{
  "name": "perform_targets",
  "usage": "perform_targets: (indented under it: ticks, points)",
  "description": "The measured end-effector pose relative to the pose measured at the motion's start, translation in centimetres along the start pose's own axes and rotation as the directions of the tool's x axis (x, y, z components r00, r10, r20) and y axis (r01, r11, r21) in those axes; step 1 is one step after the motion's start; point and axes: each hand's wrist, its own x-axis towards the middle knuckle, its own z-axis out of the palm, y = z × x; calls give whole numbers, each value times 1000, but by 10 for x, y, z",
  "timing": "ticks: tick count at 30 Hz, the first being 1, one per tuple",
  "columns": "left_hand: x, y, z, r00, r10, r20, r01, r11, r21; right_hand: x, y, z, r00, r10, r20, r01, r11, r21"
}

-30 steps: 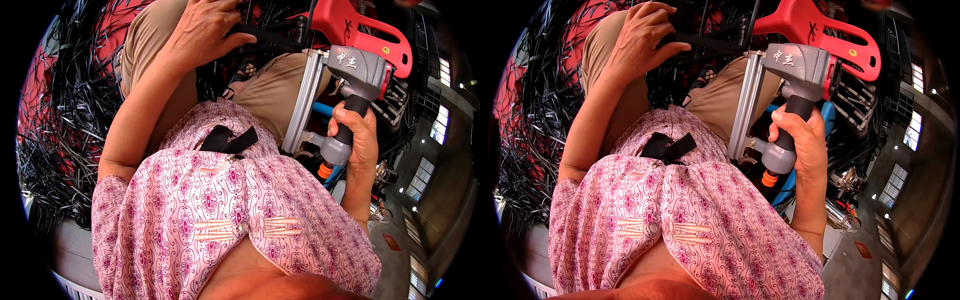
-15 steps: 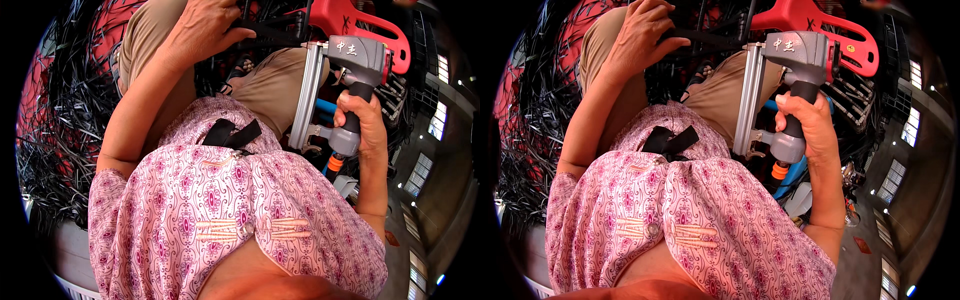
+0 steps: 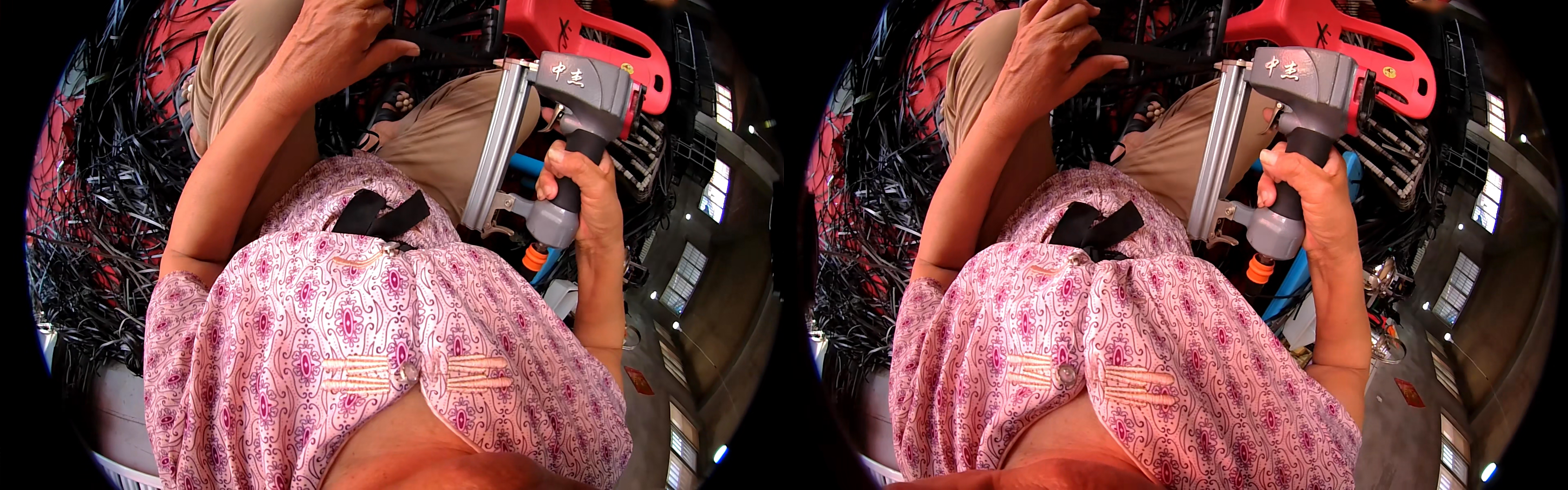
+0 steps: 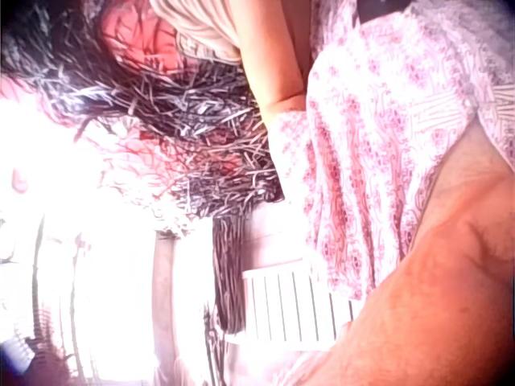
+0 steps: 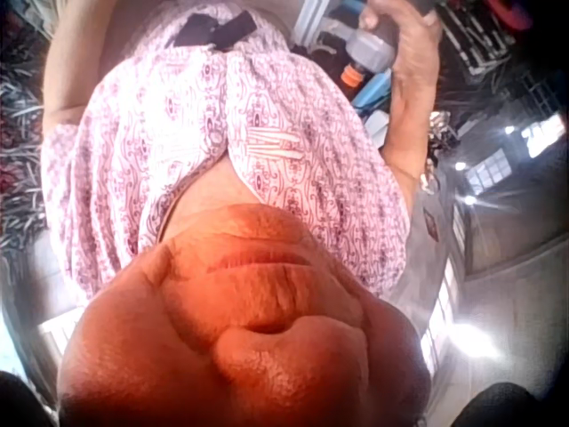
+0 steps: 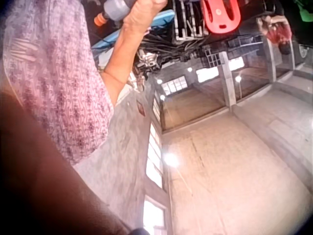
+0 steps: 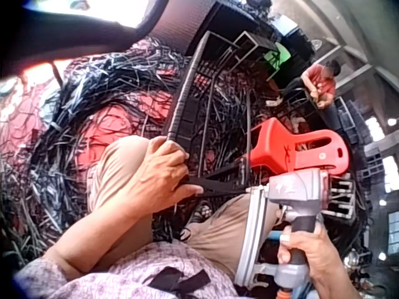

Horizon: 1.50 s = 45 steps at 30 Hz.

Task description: The person weaves black plastic strips onto a chair frame using a pneumatic nail gun and pliers. They repeatedly wrap the strips around the frame, secure them with nails, and trim the excess material.

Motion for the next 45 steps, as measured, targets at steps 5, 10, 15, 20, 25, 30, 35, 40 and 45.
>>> perform_targets:
  ticks: [5,10,15,20,25,30,35,40,45]
  points:
    - [1,0,0,1000,6,-14,-6,1000,-17,2,3,1,1000,-5,-16,7,991,133]
    - [-1,-1,0,1000,-4,-16,3,1000,-24,0,0,4,1000,-8,-11,8,1000,16]
    - [0,1,-1,1000,-4,-12,4,1000,-12,1,0,7,999,-30,-30,26,993,-119]
    - [-2,2,-1,1000,-8,10,8,1000,-10,27,4,11,996,-47,71,49,999,-20]
    - [-9,3,-4,998,-69,-7,68,993,-101,8,-1,5,976,-193,96,178,973,149]
    - [0,9,-9,997,-65,39,64,998,18,19,-11,-58,915,-401,39,381,894,235]
    - [26,24,-20,992,123,28,-126,961,247,51,-15,-150,921,-388,-17,376,881,288]
    - [56,37,-20,982,-61,177,24,979,204,163,17,-235,917,-398,-21,397,908,133]
    - [107,52,34,781,-560,278,611,591,-527,315,64,-267,924,-374,-77,373,927,-32]
